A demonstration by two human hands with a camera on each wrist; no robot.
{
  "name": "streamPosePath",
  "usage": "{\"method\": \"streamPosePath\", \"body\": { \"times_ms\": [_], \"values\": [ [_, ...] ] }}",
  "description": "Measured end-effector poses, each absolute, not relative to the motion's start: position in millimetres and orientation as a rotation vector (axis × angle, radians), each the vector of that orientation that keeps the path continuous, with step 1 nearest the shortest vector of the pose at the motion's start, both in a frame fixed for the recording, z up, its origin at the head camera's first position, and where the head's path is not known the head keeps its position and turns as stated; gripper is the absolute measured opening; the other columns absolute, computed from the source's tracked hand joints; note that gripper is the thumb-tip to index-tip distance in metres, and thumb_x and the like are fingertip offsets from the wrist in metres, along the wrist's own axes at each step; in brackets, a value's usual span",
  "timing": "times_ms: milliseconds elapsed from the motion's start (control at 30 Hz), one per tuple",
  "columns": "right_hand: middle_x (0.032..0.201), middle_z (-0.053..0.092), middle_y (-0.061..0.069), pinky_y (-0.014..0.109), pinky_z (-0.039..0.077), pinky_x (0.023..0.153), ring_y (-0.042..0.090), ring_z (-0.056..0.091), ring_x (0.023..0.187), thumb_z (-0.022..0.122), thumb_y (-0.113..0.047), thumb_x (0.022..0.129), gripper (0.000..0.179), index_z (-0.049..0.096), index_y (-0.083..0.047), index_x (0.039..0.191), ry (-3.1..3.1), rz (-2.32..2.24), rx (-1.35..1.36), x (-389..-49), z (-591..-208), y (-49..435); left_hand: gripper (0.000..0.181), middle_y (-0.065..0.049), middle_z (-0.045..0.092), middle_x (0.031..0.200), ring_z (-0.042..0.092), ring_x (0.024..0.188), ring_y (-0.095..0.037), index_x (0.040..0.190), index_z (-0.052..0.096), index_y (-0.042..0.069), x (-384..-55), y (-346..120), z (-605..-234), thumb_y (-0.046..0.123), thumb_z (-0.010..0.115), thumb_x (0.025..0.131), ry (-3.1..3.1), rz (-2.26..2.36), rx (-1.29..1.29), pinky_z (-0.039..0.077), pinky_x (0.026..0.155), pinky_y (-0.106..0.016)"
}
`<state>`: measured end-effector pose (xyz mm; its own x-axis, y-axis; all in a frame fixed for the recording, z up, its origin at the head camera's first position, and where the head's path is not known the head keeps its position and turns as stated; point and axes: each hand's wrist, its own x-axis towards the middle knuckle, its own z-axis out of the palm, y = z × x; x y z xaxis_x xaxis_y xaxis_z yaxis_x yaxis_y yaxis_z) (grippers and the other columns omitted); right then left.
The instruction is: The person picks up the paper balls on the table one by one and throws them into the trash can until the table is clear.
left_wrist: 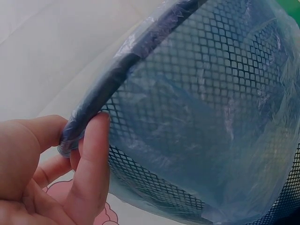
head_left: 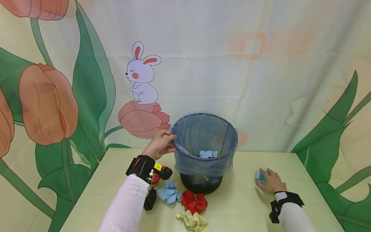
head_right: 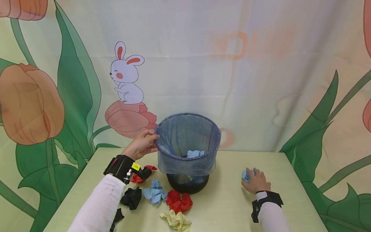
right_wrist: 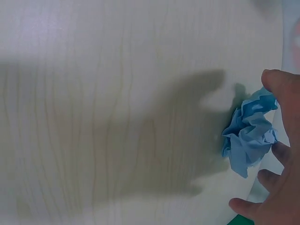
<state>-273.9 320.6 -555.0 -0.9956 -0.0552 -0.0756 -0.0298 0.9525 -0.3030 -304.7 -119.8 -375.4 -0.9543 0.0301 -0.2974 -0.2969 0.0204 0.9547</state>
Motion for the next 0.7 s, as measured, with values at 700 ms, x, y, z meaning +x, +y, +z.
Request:
{"method": "streamPosePath", "body": {
  "times_ms": [700],
  "values": [
    [0.125,0.042,0.029,0.063,0.046,0.075,0.051,0.047,0.104,0.065,-0.026,0.082,0.047,0.053,-0.009,0.124,3.004,-0.38,-0.154,-265,-573,293,0.017,-0.009,0.045,0.085,0.057,0.06,-0.014,0.098,0.038,0.011,-305,-121,-378,0.014,0.054,0.092,2.052,2.047,-0.227,0.057,0.06,-0.027]
  ]
}}
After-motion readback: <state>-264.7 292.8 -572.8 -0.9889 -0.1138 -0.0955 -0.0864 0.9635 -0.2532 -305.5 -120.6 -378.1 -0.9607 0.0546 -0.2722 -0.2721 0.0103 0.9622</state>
